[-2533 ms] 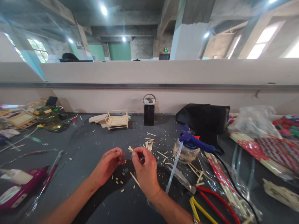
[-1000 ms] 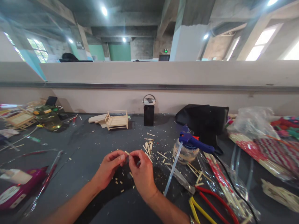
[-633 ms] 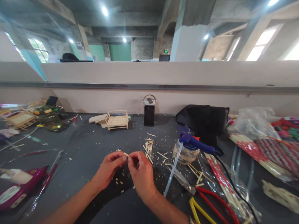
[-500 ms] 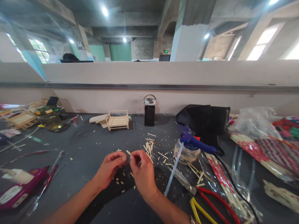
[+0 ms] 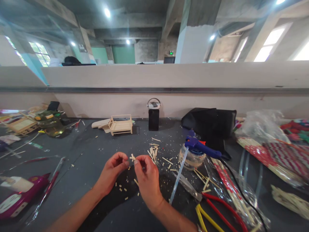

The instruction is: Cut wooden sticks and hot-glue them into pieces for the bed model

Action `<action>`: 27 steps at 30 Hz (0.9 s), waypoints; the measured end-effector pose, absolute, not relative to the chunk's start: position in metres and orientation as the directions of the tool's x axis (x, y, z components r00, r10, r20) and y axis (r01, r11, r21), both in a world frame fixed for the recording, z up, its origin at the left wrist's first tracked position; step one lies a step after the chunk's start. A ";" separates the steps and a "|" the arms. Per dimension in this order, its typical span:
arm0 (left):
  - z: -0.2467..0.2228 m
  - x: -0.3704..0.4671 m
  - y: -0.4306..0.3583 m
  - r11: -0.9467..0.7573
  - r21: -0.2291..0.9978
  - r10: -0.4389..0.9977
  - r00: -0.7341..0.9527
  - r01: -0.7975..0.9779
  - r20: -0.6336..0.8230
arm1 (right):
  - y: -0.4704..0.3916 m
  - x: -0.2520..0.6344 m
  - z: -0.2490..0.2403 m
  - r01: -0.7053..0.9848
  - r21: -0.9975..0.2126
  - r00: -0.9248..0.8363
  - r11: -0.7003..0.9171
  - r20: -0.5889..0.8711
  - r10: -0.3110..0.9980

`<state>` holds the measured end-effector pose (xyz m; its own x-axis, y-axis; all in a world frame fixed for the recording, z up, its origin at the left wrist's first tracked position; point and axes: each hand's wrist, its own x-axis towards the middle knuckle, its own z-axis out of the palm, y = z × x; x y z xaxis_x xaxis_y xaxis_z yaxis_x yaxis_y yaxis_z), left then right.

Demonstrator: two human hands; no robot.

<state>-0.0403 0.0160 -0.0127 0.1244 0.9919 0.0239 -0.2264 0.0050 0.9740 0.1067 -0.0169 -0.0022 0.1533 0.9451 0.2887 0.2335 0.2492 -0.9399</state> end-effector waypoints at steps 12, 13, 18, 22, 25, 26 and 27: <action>-0.008 -0.040 0.008 0.053 0.932 0.961 0.271 -0.359 0.050 | -0.019 0.101 0.000 0.215 -0.937 0.094 0.275 0.300 0.949; -0.009 -0.039 0.008 0.050 0.934 0.965 0.259 -0.355 0.047 | -0.019 0.101 0.000 0.219 -0.935 0.090 0.278 0.303 0.949; -0.011 -0.037 0.009 0.051 0.926 0.974 0.224 -0.375 0.037 | -0.022 0.100 -0.001 0.222 -0.934 0.071 0.280 0.302 0.951; -0.009 -0.038 0.010 0.054 0.919 0.976 0.217 -0.390 0.035 | -0.022 0.100 -0.001 0.227 -0.933 0.076 0.279 0.303 0.950; -0.008 -0.038 0.011 0.072 0.914 0.979 0.204 -0.400 0.012 | -0.020 0.100 -0.001 0.234 -0.932 0.079 0.275 0.300 0.951; -0.008 -0.039 0.012 0.082 0.909 0.980 0.201 -0.408 0.002 | -0.019 0.100 0.000 0.236 -0.933 0.077 0.271 0.296 0.952; -0.008 -0.039 0.013 0.090 0.905 0.980 0.200 -0.416 -0.005 | -0.020 0.100 0.002 0.235 -0.935 0.073 0.266 0.290 0.954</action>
<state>-0.0391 0.0127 -0.0085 0.2002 0.9798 -0.0050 -0.4158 0.0895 0.9050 0.1004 -0.0197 0.0019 0.0727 0.9543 0.2900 0.2355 0.2661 -0.9347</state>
